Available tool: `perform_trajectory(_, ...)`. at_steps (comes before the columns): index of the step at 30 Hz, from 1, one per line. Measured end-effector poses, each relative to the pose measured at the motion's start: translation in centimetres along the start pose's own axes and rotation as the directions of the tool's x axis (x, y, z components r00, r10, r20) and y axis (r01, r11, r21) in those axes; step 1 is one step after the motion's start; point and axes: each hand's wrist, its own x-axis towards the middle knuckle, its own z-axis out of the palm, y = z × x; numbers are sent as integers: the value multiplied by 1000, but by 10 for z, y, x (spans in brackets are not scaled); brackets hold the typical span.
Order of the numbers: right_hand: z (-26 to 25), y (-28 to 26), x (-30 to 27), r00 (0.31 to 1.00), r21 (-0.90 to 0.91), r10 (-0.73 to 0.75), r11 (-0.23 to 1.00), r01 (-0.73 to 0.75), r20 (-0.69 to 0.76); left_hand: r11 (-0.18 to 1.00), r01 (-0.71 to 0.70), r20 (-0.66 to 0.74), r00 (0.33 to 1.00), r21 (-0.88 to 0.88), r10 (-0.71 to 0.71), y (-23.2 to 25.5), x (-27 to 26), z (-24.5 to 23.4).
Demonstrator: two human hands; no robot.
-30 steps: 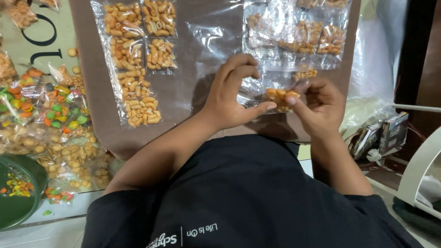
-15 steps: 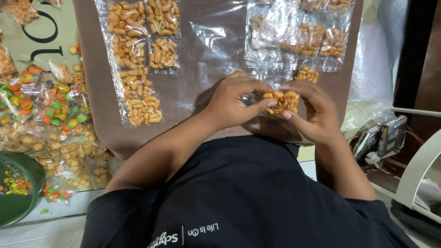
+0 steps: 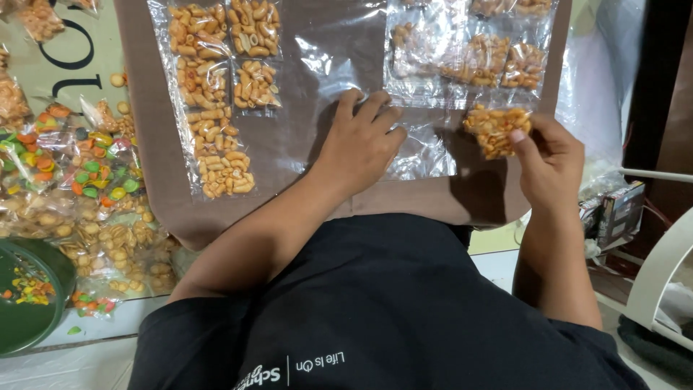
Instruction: The person is manually filling plastic packaging sleeves with small snack items by picking them up and placing them into individual compartments.
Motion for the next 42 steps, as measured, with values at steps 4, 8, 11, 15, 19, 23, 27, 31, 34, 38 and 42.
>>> perform_trajectory(4,5,3,-1,998,-104,57,993,-53,40,996,46,85,995,74,-52,0,-1,3)
perform_trajectory(8,9,1,-1,995,-184,83,980,-72,55,997,46,24,999,58,-48,0,0,5)
perform_trajectory(11,14,-19,1,995,-171,85,982,-75,51,1000,20,-73,997,15,-19,-1,1,0)
perform_trajectory(15,16,-13,5,996,-91,86,992,-86,-1,1000,-15,-98,995,3,16,0,4,-9)
perform_trajectory(19,20,3,15,995,-17,-34,999,36,89,999,-12,-246,969,-46,0,6,9,-7)
perform_trajectory(23,32,-16,37,952,-9,-245,968,251,182,999,-13,-421,907,-51,-10,8,10,2)
perform_trajectory(27,45,-28,65,910,79,-292,956,281,296,997,-18,-472,881,-71,-18,10,14,-11)
perform_trajectory(31,71,-23,83,776,77,-379,915,397,505,996,-28,-512,859,-86,-20,12,15,-16)
perform_trajectory(34,88,-41,96,607,19,-509,776,631,610,995,-17,-549,835,-97,-40,12,17,-16)
perform_trajectory(38,90,-37,115,385,-31,-562,537,843,732,994,11,-575,815,-113,-74,13,18,-14)
perform_trajectory(42,85,-24,115,337,-124,-549,388,913,765,993,17,-585,807,-115,-81,12,19,-23)
